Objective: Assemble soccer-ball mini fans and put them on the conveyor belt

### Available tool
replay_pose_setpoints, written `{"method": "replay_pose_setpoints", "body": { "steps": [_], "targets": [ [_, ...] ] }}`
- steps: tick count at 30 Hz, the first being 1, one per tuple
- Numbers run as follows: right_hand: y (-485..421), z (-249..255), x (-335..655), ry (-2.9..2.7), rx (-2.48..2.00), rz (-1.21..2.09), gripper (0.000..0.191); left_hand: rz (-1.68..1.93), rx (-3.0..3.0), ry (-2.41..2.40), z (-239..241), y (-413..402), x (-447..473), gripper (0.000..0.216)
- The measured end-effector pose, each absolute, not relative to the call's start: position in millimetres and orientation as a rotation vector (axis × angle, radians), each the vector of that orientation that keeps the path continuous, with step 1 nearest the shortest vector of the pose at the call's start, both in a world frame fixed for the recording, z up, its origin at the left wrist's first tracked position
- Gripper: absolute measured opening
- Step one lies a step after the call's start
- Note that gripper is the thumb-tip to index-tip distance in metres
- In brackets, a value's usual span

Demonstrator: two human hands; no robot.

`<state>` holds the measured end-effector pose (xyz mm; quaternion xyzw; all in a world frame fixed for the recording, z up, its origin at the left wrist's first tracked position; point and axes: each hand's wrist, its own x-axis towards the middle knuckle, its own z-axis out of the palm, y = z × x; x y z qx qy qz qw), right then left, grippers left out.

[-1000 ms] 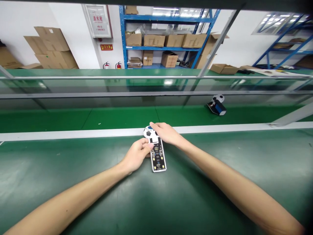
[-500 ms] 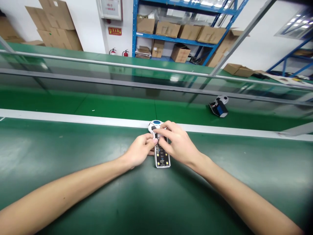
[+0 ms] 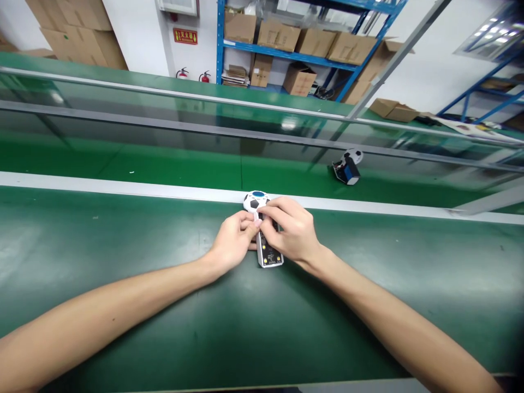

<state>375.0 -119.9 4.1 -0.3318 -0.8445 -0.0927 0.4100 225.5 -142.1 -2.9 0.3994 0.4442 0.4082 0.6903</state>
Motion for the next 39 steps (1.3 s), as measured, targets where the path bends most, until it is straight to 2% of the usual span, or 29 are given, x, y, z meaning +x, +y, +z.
{"method": "replay_pose_setpoints", "body": {
  "steps": [6, 12, 20, 34, 39],
  "targets": [
    [-115, 6, 374, -2.126, -0.81, -0.167, 0.016, 0.929, 0.9, 1.011, -5, -142, 226, 0.011],
    [-107, 31, 380, -2.376, -0.952, 0.224, 0.009, 0.94, 0.891, 0.978, -8, -142, 225, 0.009],
    [-94, 53, 379, -2.605, -1.174, 0.48, 0.011, 0.882, 0.91, 0.916, -3, -139, 221, 0.007],
    [-73, 68, 379, -2.792, -1.026, 0.814, 0.015, 0.896, 0.937, 0.941, -7, -144, 220, 0.007],
    [-69, 62, 391, -2.706, -0.904, 0.932, 0.018, 0.901, 0.955, 0.866, -13, -139, 216, 0.015]
  ]
}}
